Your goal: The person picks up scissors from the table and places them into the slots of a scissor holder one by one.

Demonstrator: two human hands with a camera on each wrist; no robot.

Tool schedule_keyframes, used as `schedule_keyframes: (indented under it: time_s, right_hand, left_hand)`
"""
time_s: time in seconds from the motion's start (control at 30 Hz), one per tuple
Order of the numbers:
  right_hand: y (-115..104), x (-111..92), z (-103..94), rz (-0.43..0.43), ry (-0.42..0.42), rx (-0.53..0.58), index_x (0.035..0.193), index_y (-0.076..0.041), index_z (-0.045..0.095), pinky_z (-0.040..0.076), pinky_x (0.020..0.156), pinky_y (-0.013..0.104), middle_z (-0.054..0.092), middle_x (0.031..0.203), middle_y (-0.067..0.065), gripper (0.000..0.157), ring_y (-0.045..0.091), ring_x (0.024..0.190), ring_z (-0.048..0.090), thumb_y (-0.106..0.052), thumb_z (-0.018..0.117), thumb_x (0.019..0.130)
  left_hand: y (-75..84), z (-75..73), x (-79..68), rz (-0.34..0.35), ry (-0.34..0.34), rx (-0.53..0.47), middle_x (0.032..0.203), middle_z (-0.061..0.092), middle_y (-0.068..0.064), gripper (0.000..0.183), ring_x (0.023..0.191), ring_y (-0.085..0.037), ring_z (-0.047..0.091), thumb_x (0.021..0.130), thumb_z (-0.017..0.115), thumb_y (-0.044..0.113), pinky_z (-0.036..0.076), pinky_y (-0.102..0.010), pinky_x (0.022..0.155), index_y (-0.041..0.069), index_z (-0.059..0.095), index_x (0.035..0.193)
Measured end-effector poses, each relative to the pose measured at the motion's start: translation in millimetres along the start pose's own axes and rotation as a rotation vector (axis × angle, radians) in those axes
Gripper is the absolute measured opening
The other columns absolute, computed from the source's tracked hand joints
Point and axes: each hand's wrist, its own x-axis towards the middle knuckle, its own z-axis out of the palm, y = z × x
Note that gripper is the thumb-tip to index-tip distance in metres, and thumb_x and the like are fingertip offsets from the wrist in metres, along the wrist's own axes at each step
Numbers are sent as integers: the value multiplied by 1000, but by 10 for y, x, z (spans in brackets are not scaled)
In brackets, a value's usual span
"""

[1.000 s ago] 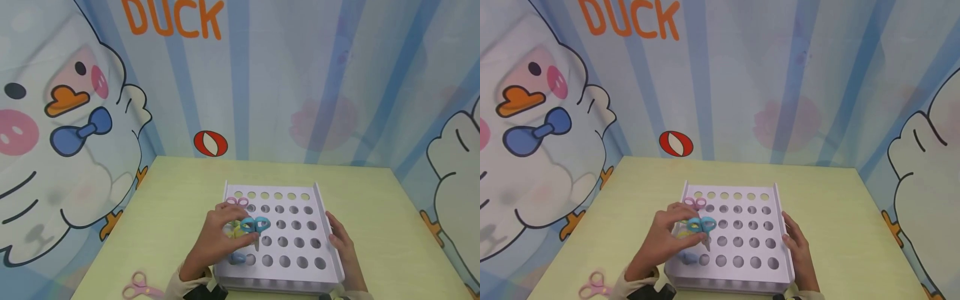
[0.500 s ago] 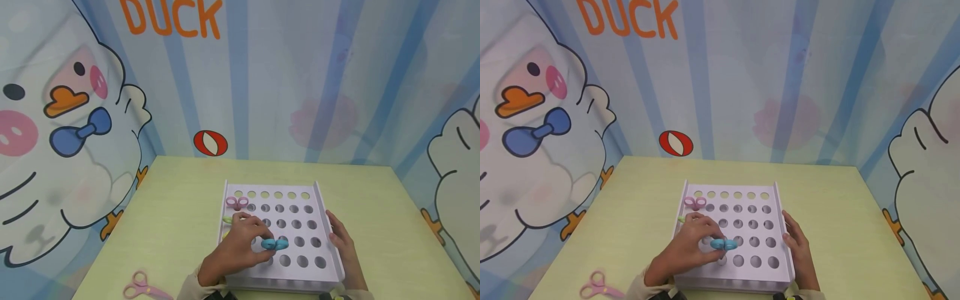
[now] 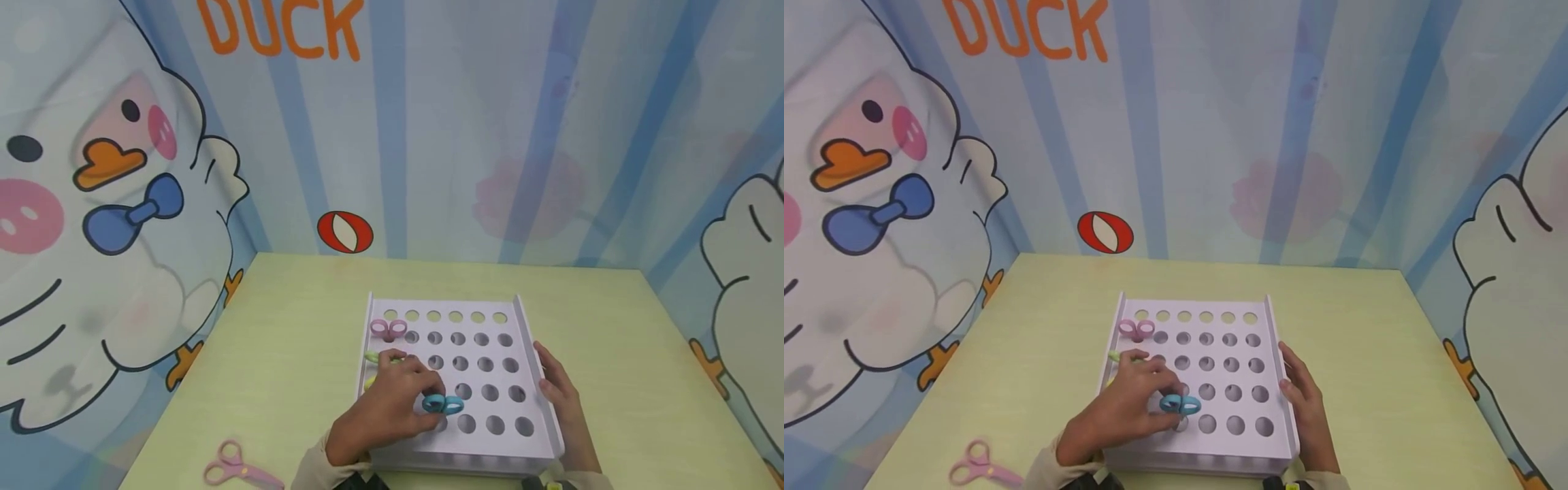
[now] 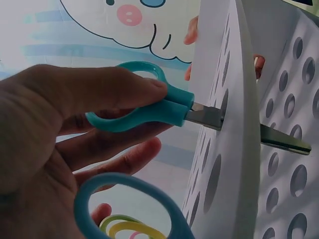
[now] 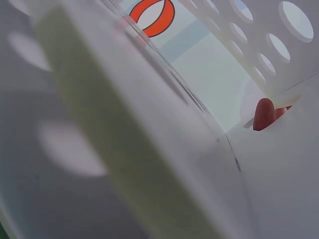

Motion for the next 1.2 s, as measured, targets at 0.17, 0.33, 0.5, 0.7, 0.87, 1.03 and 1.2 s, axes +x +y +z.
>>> schedule_keyframes:
  time_s: [0.17, 0.33, 0.5, 0.7, 0.87, 1.03, 1.2]
  right_hand:
    - [0, 2, 2, 9, 6, -16, 151, -27, 45, 54, 88, 16, 56, 134, -26, 52, -5, 113, 59, -10, 38, 103]
    - [18, 7, -7, -10, 3, -15, 151, -26, 44, 54, 88, 17, 57, 134, -26, 52, -5, 113, 60, -8, 37, 102]
    - [23, 20, -7, -40, 10, -41, 152, -22, 44, 56, 86, 18, 59, 132, -24, 53, -4, 112, 61, -6, 38, 101]
    - [49, 30, -20, -97, -13, -22, 150, -25, 47, 56, 85, 17, 60, 131, -23, 56, -3, 111, 62, -2, 37, 100]
    - [60, 30, -28, -109, -14, -16, 149, -25, 48, 56, 85, 17, 61, 131, -22, 56, -3, 111, 62, -2, 37, 99]
    - [56, 31, -25, -83, -20, -10, 151, -24, 46, 55, 87, 17, 61, 131, -21, 55, -3, 113, 61, -4, 37, 101]
    - [67, 44, -34, -105, -30, -5, 150, -25, 47, 54, 88, 16, 62, 130, -21, 56, -4, 113, 61, -2, 35, 100]
  left_hand:
    - [-1, -39, -17, -27, -44, -43, 88, 73, 10, 28, 101, -9, 63, 77, 85, 23, 32, -57, 105, 19, 68, 99]
    - [-24, -164, -77, -59, -30, -106, 104, 72, 8, 32, 115, -13, 59, 80, 84, 27, 26, -63, 110, 20, 67, 107]
    - [-91, -316, -218, -87, 62, -151, 110, 71, 7, 29, 118, -13, 59, 81, 83, 26, 26, -62, 107, 19, 69, 105]
    - [-263, -475, -451, -178, 185, -160, 110, 72, 8, 28, 118, -15, 60, 80, 84, 21, 28, -60, 106, 20, 70, 104]
    - [-382, -514, -604, -225, 228, -140, 113, 70, 8, 29, 117, -16, 61, 81, 84, 20, 28, -59, 104, 23, 69, 105]
    - [-446, -530, -705, -294, 267, -148, 115, 71, 5, 28, 117, -19, 63, 82, 83, 18, 29, -58, 105, 24, 69, 105]
    - [-501, -533, -768, -347, 285, -133, 114, 71, 5, 26, 116, -20, 63, 82, 82, 17, 29, -57, 105, 24, 70, 105]
